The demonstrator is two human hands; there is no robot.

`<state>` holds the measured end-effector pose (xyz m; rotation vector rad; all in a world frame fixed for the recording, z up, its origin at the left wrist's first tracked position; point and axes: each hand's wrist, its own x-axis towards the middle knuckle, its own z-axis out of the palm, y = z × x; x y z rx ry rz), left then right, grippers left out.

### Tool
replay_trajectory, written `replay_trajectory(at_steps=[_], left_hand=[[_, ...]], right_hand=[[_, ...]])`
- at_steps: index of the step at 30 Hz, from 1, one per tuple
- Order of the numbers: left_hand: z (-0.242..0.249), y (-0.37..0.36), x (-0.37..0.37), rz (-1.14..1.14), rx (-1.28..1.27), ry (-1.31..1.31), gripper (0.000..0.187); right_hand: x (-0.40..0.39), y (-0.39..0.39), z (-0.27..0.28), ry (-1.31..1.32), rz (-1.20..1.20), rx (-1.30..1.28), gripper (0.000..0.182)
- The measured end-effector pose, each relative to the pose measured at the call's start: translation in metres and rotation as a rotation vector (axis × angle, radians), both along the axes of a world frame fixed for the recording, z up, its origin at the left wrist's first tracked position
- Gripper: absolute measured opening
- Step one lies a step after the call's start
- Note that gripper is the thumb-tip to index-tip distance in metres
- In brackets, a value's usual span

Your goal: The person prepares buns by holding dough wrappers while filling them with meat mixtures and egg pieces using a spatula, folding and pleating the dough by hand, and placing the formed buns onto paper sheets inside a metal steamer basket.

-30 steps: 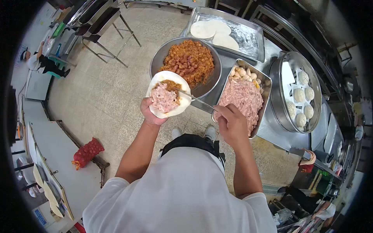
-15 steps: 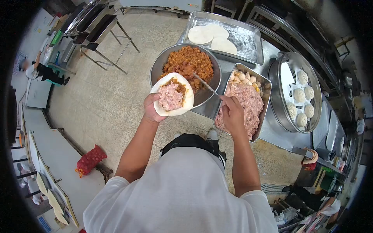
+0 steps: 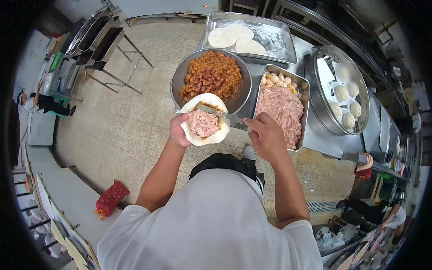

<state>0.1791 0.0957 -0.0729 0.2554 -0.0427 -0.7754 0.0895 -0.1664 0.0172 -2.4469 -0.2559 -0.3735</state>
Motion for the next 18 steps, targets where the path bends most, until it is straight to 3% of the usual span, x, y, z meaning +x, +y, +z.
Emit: replay_trajectory(at_steps=[4,7,11,14,17,18], left_hand=[[0.001,-0.001,-0.007,-0.005,0.079,0.008,0.065],[0.000,0.000,-0.011,-0.012,-0.009,0.120,0.063],[-0.009,0.001,-0.015,-0.067,-0.035,0.120,0.063],[-0.010,-0.003,-0.013,-0.001,0.057,0.084,0.066],[-0.006,-0.012,-0.017,0.238,-0.070,0.056,0.069],[-0.004,-0.013,-0.015,0.232,-0.066,0.059,0.069]], right_hand=[[-0.014,-0.002,0.011,-0.004,-0.064,-0.105,0.031],[-0.023,0.005,0.010,-0.027,-0.039,0.046,0.031],[-0.019,0.018,-0.011,-0.023,-0.008,-0.094,0.031],[-0.016,0.011,0.003,0.033,-0.041,-0.074,0.029],[-0.021,-0.019,0.015,0.083,-0.058,0.022,0.027],[-0.023,-0.035,0.014,0.091,-0.183,-0.041,0.024]])
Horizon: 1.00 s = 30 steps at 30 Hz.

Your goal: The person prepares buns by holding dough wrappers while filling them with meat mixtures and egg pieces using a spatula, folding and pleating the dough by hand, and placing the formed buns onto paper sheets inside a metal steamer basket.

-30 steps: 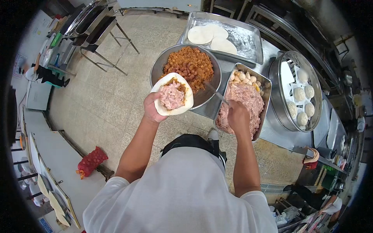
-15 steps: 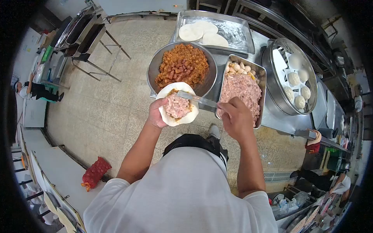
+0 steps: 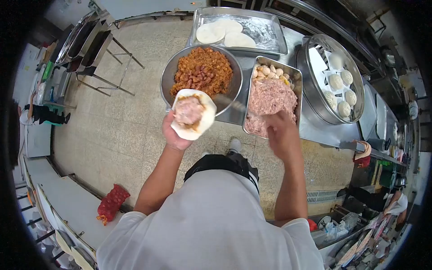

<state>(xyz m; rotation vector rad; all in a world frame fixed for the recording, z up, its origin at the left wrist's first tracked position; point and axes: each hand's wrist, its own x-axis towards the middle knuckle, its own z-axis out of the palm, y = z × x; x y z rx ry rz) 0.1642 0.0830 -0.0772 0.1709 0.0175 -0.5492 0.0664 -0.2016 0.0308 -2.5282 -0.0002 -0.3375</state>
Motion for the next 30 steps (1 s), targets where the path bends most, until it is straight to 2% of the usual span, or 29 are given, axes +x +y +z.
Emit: replay_trajectory(at_steps=[1,2,4,6,10,13,17,19,20,22,26,29,30], left_hand=[[0.003,0.004,0.002,-0.062,-0.036,0.059,0.069],[0.005,0.007,0.005,-0.122,-0.074,0.113,0.070],[0.000,0.004,0.008,-0.136,-0.023,0.146,0.072],[0.004,-0.004,0.004,-0.178,0.013,-0.014,0.074],[0.018,-0.020,0.000,-0.165,0.021,-0.029,0.076],[0.004,-0.019,0.002,-0.131,0.143,-0.047,0.076],[0.000,-0.023,0.000,-0.130,0.131,-0.066,0.076],[-0.002,-0.030,-0.001,-0.096,-0.008,0.024,0.073],[-0.004,-0.035,0.000,-0.099,-0.009,0.021,0.073],[-0.009,-0.046,0.005,-0.104,0.075,-0.011,0.072],[-0.021,-0.074,0.016,-0.115,0.111,-0.026,0.073],[-0.020,-0.094,0.019,-0.143,0.080,-0.025,0.071],[-0.020,-0.099,0.020,-0.149,0.097,-0.030,0.071]], right_hand=[[-0.003,-0.014,-0.001,0.015,-0.122,-0.068,0.021],[-0.005,-0.025,-0.004,0.019,-0.124,-0.066,0.021],[-0.003,-0.047,-0.020,0.167,-0.333,-0.301,0.016],[-0.003,-0.060,-0.049,0.184,-0.353,-0.283,0.015],[-0.006,-0.055,-0.082,0.273,-0.289,-0.230,0.021],[-0.008,-0.054,-0.103,0.163,-0.274,-0.169,0.024],[-0.011,-0.050,-0.093,0.249,-0.302,-0.137,0.025],[-0.015,-0.058,-0.105,0.205,-0.298,0.049,0.023],[-0.017,-0.060,-0.103,0.202,-0.301,0.048,0.023],[-0.021,-0.064,-0.099,0.258,-0.398,0.317,0.020],[-0.032,-0.066,-0.074,0.158,-0.448,0.374,0.018],[-0.037,-0.055,-0.037,0.038,-0.386,0.345,0.018],[-0.038,-0.051,-0.027,-0.022,-0.291,0.247,0.018]])
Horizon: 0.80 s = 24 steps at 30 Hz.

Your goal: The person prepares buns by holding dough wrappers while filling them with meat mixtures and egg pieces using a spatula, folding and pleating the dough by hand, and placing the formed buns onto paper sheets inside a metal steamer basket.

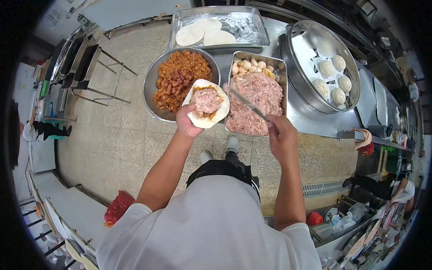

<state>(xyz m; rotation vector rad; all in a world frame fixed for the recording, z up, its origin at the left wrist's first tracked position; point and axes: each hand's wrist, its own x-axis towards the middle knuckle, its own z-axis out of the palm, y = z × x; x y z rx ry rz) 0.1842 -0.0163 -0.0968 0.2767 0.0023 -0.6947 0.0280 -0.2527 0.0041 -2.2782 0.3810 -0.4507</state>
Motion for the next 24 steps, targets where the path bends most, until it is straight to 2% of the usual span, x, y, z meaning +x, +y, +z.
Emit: replay_trajectory(at_steps=[1,5,7,10,12,14,16,18,20,22,24], left_hand=[[0.001,-0.005,0.000,-0.030,-0.029,0.013,0.072],[0.005,-0.019,-0.002,-0.074,-0.054,-0.005,0.073],[0.008,-0.023,-0.003,-0.060,-0.026,-0.041,0.074],[-0.006,-0.013,-0.006,-0.023,0.050,0.017,0.075],[0.009,-0.006,-0.009,0.009,0.045,-0.004,0.077],[0.014,0.006,-0.008,0.115,-0.081,0.109,0.078],[0.015,0.027,-0.002,0.050,-0.064,0.050,0.080],[0.023,0.040,0.002,-0.075,0.182,-0.073,0.083],[0.029,0.044,-0.004,-0.062,0.252,-0.135,0.086],[0.033,0.043,-0.011,0.125,-0.052,-0.032,0.088],[0.031,0.046,-0.013,0.119,-0.057,-0.027,0.087]], right_hand=[[-0.002,0.005,0.005,-0.054,0.085,-0.110,0.018],[-0.001,0.029,-0.007,-0.092,0.103,-0.126,0.021],[-0.001,0.029,-0.013,0.020,0.157,-0.099,0.025],[-0.001,0.014,0.020,0.159,0.160,-0.132,0.027],[-0.001,-0.004,0.027,0.170,0.127,-0.132,0.026],[0.001,-0.023,0.023,0.181,0.107,-0.132,0.025],[0.008,-0.041,0.004,0.235,-0.039,-0.265,0.021],[0.021,-0.053,-0.004,0.276,-0.038,-0.295,0.021],[0.038,-0.060,-0.012,0.338,-0.046,-0.407,0.019],[0.058,-0.068,-0.020,0.306,-0.015,-0.440,0.020],[0.079,-0.075,-0.020,0.274,0.018,-0.477,0.020]])
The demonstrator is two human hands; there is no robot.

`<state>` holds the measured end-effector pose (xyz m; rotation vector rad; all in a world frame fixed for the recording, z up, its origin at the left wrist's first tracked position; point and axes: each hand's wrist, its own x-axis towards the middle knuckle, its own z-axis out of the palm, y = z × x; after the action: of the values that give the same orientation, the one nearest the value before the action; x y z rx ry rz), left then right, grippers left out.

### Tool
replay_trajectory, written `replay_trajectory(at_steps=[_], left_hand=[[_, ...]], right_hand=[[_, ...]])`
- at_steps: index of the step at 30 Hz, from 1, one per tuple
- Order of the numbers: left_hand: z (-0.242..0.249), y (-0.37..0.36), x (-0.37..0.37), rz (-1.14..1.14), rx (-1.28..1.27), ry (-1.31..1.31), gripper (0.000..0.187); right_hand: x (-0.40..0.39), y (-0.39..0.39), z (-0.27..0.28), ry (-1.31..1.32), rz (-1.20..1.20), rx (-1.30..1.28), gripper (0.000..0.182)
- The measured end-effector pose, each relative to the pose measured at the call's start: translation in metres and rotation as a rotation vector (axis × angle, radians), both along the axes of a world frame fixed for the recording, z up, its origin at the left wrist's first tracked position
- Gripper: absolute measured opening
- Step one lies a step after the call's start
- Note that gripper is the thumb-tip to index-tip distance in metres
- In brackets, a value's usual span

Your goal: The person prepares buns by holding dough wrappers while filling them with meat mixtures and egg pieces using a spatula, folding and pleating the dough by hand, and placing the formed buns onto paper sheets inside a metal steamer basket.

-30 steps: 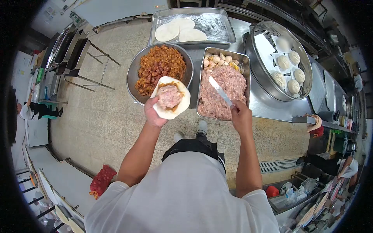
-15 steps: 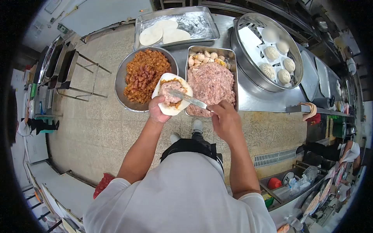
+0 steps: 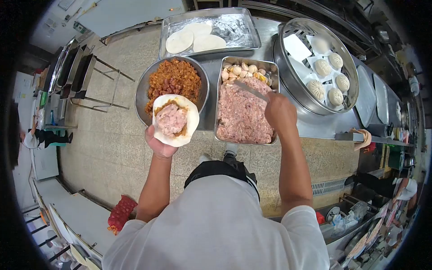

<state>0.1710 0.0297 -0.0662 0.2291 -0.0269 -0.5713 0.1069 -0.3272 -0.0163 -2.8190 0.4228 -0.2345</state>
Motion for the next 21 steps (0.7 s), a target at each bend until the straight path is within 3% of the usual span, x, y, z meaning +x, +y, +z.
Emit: replay_trajectory(at_steps=[5,11,18,21], left_hand=[[-0.004,0.000,-0.003,-0.038,0.035,0.034,0.083],[-0.005,0.001,-0.011,-0.044,0.052,0.034,0.081],[-0.006,0.000,-0.012,-0.009,0.072,0.055,0.081],[-0.008,-0.002,-0.010,-0.009,0.088,0.056,0.081]], right_hand=[[0.052,0.005,0.008,0.262,-0.016,-0.128,0.023],[0.076,-0.009,0.015,0.269,0.105,-0.259,0.025],[0.073,-0.039,0.032,0.274,-0.089,-0.130,0.026],[0.075,-0.049,0.012,0.240,-0.072,-0.102,0.026]])
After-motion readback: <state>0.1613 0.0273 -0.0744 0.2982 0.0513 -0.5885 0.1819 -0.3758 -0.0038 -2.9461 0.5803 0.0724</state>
